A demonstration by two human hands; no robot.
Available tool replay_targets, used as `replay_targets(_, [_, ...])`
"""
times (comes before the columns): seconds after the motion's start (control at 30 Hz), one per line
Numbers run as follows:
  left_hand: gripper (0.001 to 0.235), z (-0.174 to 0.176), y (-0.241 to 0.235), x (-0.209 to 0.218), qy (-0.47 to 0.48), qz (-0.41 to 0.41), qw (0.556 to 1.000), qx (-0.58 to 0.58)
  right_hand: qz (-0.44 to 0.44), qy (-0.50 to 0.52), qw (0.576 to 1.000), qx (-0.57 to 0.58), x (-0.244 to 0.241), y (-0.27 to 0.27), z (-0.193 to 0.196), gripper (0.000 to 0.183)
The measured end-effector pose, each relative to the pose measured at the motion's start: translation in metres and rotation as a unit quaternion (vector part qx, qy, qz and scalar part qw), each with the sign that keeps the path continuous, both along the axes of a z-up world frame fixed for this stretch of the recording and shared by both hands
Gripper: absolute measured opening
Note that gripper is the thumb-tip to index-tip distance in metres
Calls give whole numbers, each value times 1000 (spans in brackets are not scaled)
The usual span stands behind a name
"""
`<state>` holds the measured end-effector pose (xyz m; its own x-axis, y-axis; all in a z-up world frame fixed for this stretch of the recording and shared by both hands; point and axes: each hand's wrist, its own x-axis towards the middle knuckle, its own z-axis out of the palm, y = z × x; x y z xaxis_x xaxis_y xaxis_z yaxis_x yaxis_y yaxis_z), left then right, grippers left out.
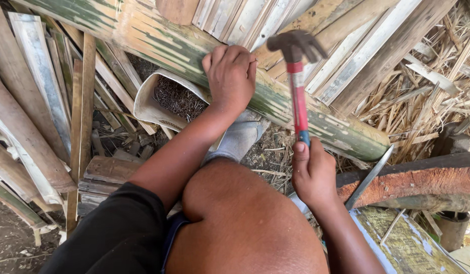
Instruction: The person uses a machete to split a thin wooden strip and then hammers nails into it to attach it to a larger wooden structure. The person repeats this process with multiple wooden strips, securing them to the structure.
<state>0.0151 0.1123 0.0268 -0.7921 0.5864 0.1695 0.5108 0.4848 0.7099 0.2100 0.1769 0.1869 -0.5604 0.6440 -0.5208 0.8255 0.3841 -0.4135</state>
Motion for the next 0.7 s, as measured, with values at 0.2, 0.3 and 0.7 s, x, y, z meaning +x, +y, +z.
replay_targets(0.2, [8,2,0,-2,0,3,1000,3,5,14,1000,6,6,0,-11,43])
replay_targets(0.3, [10,0,1,-1,4,4,1000,-13,35,-44,998,11,2,4,-17,47])
replay_targets(0.7, [7,7,2,-4,-8,1,1000,-10,30,-81,996,24,2,6,-25,45])
